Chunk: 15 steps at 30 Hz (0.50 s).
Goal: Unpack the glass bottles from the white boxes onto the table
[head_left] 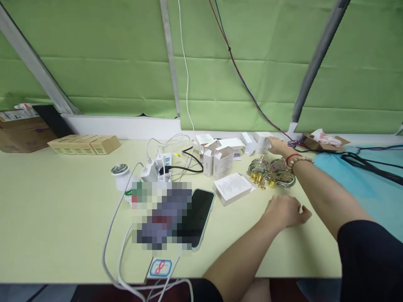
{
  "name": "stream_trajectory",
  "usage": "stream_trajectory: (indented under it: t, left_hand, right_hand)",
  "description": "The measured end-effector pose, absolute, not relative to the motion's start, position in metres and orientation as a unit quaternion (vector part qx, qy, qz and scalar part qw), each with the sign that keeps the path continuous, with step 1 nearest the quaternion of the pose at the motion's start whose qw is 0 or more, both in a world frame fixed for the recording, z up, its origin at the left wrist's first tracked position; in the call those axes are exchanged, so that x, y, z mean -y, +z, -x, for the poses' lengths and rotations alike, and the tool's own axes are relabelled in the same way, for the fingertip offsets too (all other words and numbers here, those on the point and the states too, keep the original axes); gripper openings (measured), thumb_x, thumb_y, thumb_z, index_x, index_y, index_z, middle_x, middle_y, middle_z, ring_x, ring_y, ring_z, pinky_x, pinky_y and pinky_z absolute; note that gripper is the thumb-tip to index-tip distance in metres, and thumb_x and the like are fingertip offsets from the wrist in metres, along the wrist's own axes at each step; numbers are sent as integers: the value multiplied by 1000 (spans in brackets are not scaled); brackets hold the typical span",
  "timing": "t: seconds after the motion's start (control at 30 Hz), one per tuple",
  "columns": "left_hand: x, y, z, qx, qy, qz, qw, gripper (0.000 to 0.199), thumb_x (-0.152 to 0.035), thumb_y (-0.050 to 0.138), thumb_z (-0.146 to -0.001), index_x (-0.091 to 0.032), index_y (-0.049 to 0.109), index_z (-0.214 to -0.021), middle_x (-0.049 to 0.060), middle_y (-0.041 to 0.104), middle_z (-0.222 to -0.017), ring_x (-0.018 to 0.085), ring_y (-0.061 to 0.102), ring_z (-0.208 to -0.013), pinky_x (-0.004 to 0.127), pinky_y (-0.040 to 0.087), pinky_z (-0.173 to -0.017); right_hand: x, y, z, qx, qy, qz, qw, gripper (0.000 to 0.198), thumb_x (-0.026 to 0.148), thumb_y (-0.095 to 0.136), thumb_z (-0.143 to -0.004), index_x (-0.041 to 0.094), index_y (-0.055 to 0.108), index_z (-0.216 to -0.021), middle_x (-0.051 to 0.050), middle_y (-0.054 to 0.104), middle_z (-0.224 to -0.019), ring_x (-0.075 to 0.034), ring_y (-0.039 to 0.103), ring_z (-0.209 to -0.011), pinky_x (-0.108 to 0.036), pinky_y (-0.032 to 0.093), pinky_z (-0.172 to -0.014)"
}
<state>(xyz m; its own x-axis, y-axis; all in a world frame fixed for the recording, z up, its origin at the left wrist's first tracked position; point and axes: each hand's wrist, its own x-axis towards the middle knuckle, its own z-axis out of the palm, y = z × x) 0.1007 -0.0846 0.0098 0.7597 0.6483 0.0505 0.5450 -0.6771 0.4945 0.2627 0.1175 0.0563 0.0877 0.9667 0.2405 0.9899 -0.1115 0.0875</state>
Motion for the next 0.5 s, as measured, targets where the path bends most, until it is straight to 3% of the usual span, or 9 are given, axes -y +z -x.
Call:
stream_trajectory:
  t: [0.1, 0.2, 0.33, 0.5]
  left_hand:
    - [84, 7, -102, -329, 87, -913, 224, 31, -36, 44, -81, -18, 63, -65, 8, 66, -68, 19, 62, -68, 30, 40, -63]
    - [82, 4, -106, -323, 62, -919, 215, 29, -36, 45, -80, -17, 63, -68, 8, 65, -64, 21, 63, -68, 31, 41, -65]
    - [81, 2, -109, -319, 53, -922, 214, 32, -36, 41, -82, -17, 62, -68, 9, 65, -66, 21, 63, -70, 31, 40, -64]
    - [83, -1, -110, -317, 51, -926, 200, 34, -36, 39, -82, -17, 60, -64, 8, 66, -66, 19, 63, -68, 31, 40, -66]
  right_hand:
    - [-132, 55, -267, 671, -154, 722, 74, 68, 22, 54, -74, 11, 35, -138, -21, 36, -145, -30, 36, -131, -50, 37, -98]
    - [-147, 55, -268, 670, -161, 721, 72, 67, 21, 58, -71, 12, 40, -135, -21, 44, -139, -31, 40, -128, -50, 39, -95]
    - [-154, 57, -263, 664, -164, 726, 67, 54, 15, 57, -74, 14, 51, -128, -22, 53, -127, -33, 48, -118, -50, 40, -89]
    - [-140, 64, -256, 665, -204, 718, 17, 37, 19, 60, -78, 16, 60, -115, -20, 55, -121, -33, 49, -114, -46, 40, -86]
